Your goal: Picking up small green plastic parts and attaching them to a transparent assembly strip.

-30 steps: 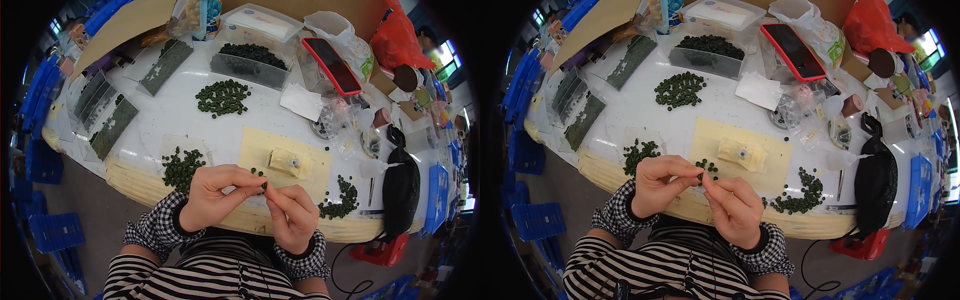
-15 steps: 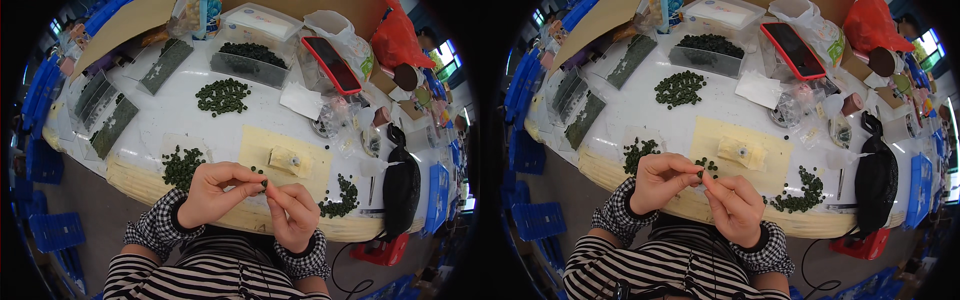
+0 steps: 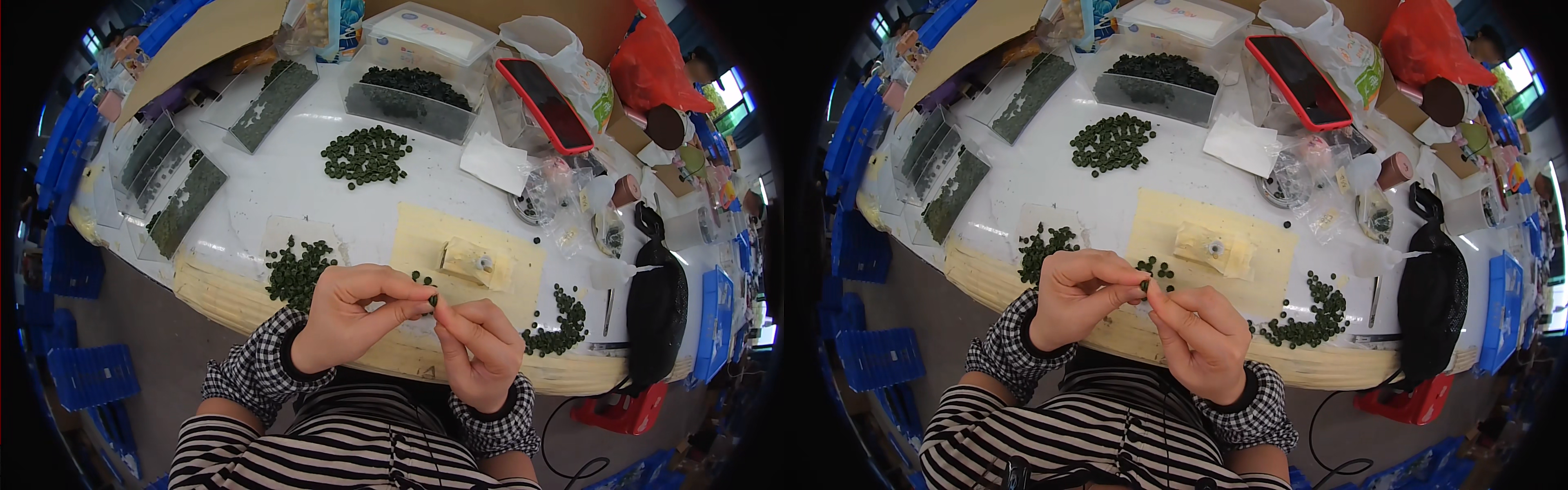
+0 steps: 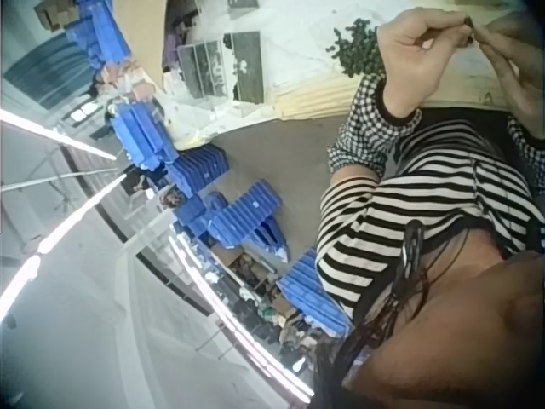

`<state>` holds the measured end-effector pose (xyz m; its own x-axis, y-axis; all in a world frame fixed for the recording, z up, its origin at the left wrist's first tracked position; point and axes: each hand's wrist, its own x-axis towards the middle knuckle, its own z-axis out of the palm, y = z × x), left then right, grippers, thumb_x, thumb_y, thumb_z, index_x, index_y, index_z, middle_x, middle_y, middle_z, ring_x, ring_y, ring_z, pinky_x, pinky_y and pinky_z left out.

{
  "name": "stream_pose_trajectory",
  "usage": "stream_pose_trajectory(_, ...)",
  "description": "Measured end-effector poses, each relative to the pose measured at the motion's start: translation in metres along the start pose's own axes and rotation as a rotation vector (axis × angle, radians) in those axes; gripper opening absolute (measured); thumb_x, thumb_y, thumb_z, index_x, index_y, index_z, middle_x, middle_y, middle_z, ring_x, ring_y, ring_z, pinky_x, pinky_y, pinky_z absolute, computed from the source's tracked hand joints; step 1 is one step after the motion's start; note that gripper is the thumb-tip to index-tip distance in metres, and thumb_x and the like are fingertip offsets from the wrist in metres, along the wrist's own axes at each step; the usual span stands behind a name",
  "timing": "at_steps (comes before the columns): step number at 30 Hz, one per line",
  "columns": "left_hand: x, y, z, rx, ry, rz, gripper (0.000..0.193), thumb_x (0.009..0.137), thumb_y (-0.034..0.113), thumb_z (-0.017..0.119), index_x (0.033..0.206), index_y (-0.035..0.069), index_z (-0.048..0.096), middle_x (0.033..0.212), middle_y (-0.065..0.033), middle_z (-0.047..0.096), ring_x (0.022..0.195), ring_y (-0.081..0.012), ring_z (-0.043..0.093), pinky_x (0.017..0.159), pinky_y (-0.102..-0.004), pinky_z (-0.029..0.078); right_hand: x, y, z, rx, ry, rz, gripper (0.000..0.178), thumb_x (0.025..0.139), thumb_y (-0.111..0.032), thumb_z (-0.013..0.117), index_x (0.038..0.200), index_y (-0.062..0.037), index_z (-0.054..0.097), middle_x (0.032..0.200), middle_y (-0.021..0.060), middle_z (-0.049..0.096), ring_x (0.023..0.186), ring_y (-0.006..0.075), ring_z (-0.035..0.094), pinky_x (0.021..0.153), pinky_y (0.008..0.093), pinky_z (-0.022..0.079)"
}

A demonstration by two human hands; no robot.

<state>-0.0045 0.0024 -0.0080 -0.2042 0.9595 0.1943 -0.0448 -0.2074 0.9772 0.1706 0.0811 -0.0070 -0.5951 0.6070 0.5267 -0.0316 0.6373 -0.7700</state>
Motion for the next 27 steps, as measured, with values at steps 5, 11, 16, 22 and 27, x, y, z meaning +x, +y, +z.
stream_pose_trajectory(5, -0.0006, -0.0009, -0.0003, -0.017, -0.01, 0.002, 0.021, 0.087, -0.007, 0.062, 0.107, -0.002, 0.069, 0.094, -0.0145, 0.07, 0.085, -0.0157, 0.069, 0.076, -0.025, 0.055, 0.0014, 0.0021, 0.0001, 0.02, 0.013, -0.027, 0.032, 0.076, 0.009, 0.07, 0.107, 0.0003, 0.071, 0.083, 0.0081, 0.063, 0.067, 0.0171, 0.058, 0.056, 0.0254, 0.046)
stream_pose_trajectory(11, -0.0014, -0.0012, 0.0, -0.099, -0.005, -0.054, 0.02, 0.088, -0.006, 0.061, 0.106, -0.003, 0.069, 0.095, -0.0145, 0.069, 0.086, -0.0161, 0.068, 0.077, -0.0256, 0.056, 0.0023, 0.003, 0.0013, 0.006, 0.029, -0.054, 0.032, 0.075, 0.008, 0.071, 0.106, -0.0003, 0.071, 0.082, 0.0076, 0.064, 0.066, 0.0175, 0.058, 0.055, 0.0263, 0.046)
stream_pose_trajectory(16, -0.0013, -0.0003, 0.0001, -0.056, 0.0, -0.034, 0.02, 0.088, -0.005, 0.063, 0.107, -0.003, 0.069, 0.094, -0.0138, 0.069, 0.084, -0.0151, 0.068, 0.076, -0.0251, 0.055, 0.0016, 0.003, 0.0007, 0.004, 0.016, -0.041, 0.032, 0.076, 0.009, 0.07, 0.107, -0.0003, 0.071, 0.083, 0.0081, 0.063, 0.067, 0.0174, 0.058, 0.056, 0.0255, 0.046)
stream_pose_trajectory(22, -0.0001, 0.0016, 0.0035, -0.074, 0.032, -0.073, 0.019, 0.088, -0.002, 0.065, 0.106, -0.003, 0.069, 0.093, -0.0123, 0.07, 0.083, -0.0131, 0.068, 0.076, -0.0238, 0.055, 0.0018, -0.0012, -0.0001, -0.006, 0.02, 0.001, 0.032, 0.077, 0.011, 0.068, 0.107, 0.0005, 0.07, 0.085, 0.0096, 0.063, 0.07, 0.0171, 0.059, 0.06, 0.0245, 0.047)
stream_pose_trajectory(27, 0.0019, 0.004, 0.0039, -0.19, 0.048, -0.223, 0.016, 0.09, -0.002, 0.063, 0.105, -0.005, 0.066, 0.096, -0.0138, 0.07, 0.083, -0.0154, 0.068, 0.075, -0.0255, 0.056, 0.0053, 0.0003, -0.0037, -0.111, 0.185, -0.044, 0.032, 0.075, 0.004, 0.074, 0.106, -0.0014, 0.071, 0.083, 0.0082, 0.062, 0.07, 0.0197, 0.058, 0.06, 0.0284, 0.047)
